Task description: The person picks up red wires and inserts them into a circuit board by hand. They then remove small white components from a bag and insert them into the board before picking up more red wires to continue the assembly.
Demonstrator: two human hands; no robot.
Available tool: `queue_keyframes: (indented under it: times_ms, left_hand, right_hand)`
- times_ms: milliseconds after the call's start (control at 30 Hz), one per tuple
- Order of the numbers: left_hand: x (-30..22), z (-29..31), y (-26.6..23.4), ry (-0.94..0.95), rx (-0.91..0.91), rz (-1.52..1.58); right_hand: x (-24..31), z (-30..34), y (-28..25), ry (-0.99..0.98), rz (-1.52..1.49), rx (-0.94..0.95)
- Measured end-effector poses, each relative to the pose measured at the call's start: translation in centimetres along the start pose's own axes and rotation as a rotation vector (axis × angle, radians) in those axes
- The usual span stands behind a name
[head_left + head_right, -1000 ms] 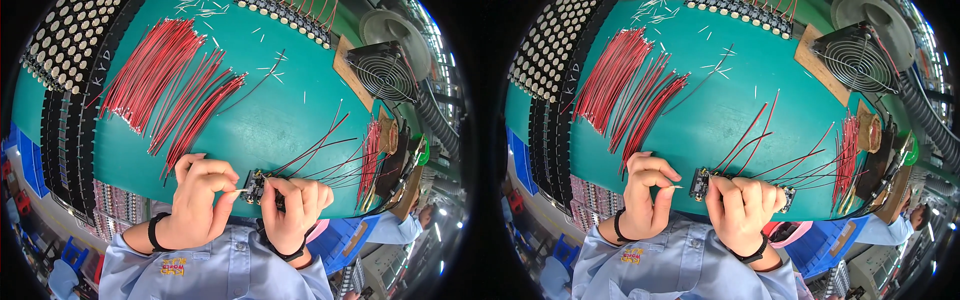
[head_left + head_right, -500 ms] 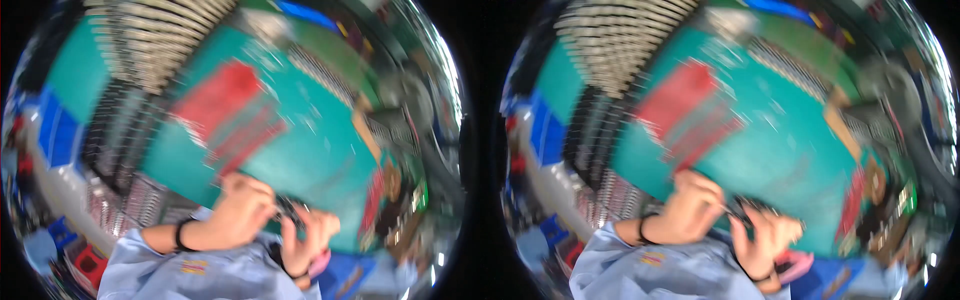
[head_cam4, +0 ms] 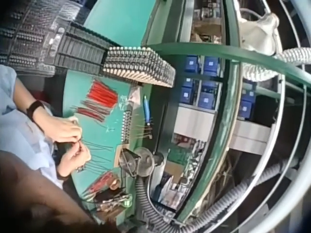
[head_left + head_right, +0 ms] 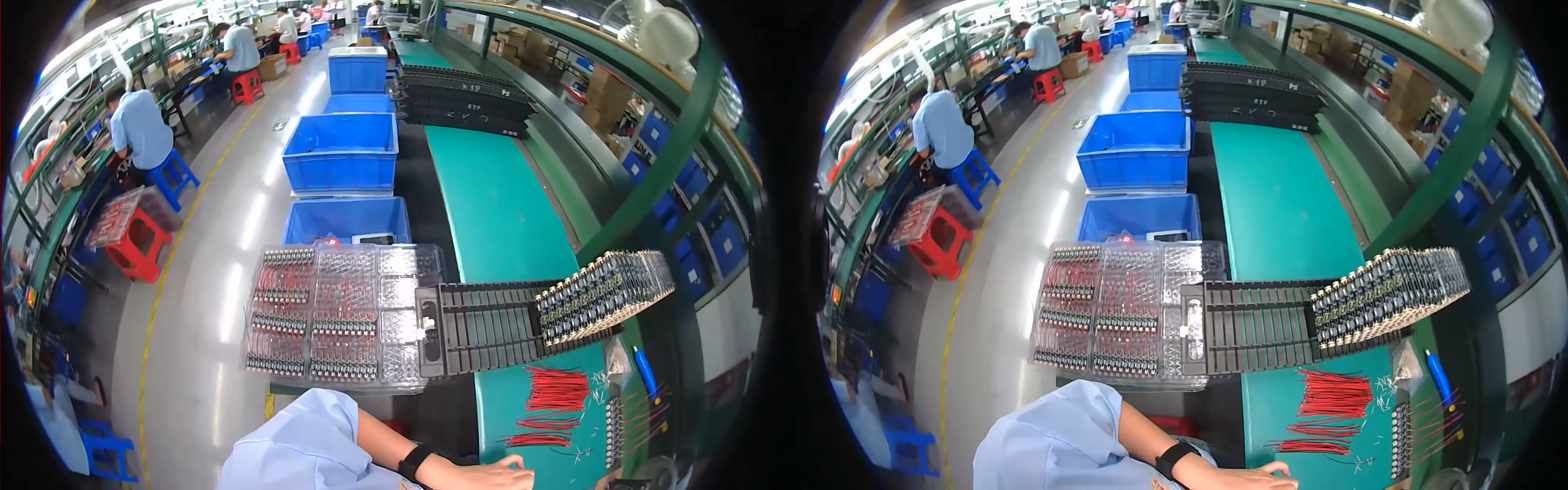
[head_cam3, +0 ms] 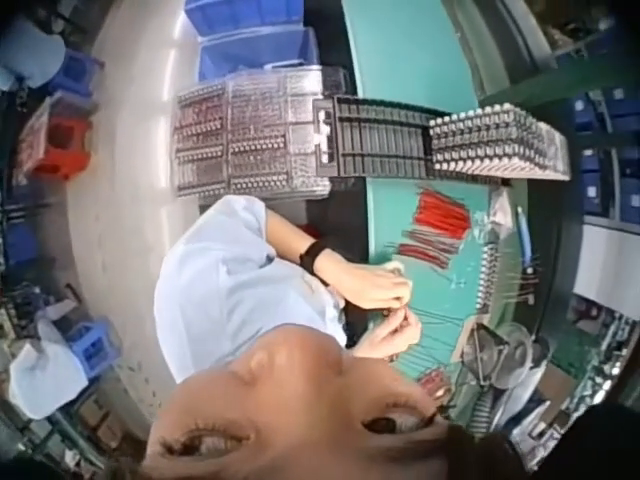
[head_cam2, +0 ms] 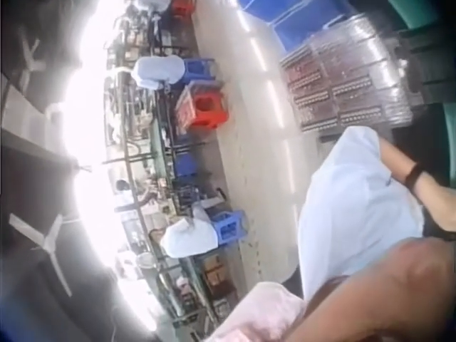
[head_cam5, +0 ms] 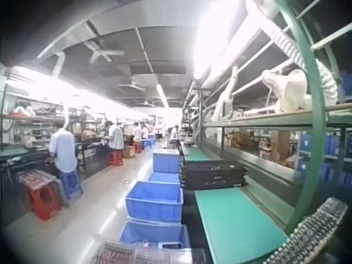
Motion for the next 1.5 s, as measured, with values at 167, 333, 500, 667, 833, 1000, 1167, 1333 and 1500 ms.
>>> queue_keyframes:
  times_ms: [167, 333, 500, 667, 833, 1000, 1167, 1333, 1500]
  left_hand:
    - [-0.2, 0.4, 0.0, 0.04, 0.014, -0.029]
    - [-0.1, 0.7, 0.1, 0.041, 0.034, -0.03]
    - [0.5, 0.8, 0.3, -0.01, 0.059, 0.067]
    - [0.7, 0.6, 0.7, 0.015, 0.016, 0.087]
    - [1.1, 0.6, 1.8, -0.058, 0.141, 0.072]
    - [2.5, 1.3, 3.0, -0.164, 0.115, 0.239]
    - [1.3, 0.4, 1.1, -0.221, 0.156, 0.155]
    - [1.3, -1.2, 1.2, -0.289, 0.316, 0.202]
    - [1.3, -1.8, 1.8, -0.286, 0.364, 0.126]
  right_hand:
    - [0.2, -0.1, -0.5, -0.388, 0.275, 0.044]
    - [-0.5, 0.5, -0.8, -0.383, 0.33, 0.151]
    - [-0.5, 0.7, -0.4, -0.291, 0.22, 0.052]
    - [-0.5, 0.5, -0.6, -0.294, 0.292, 0.113]
    - [-1.3, 1.0, -1.0, -0.282, 0.309, 0.052]
    - [-1.0, 0.9, -0.8, -0.272, 0.281, 0.035]
    - [-2.9, 1.1, -0.6, -0.157, 0.113, 0.048]
    - [-3.3, 0.6, -1.3, -0.041, 0.007, 0.0]
    - [-3.8, 1.0, -2.1, 0.125, -0.136, -0.05]
Point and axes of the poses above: each hand's wrist, its own z-axis away from the middle knuckle, its own y-axis out of the palm, x = y × z, the point moved 3 cm from there along -z, towards the middle knuckle, and after that the axes turned 5 degrees about -x, right-handed, at the moved point
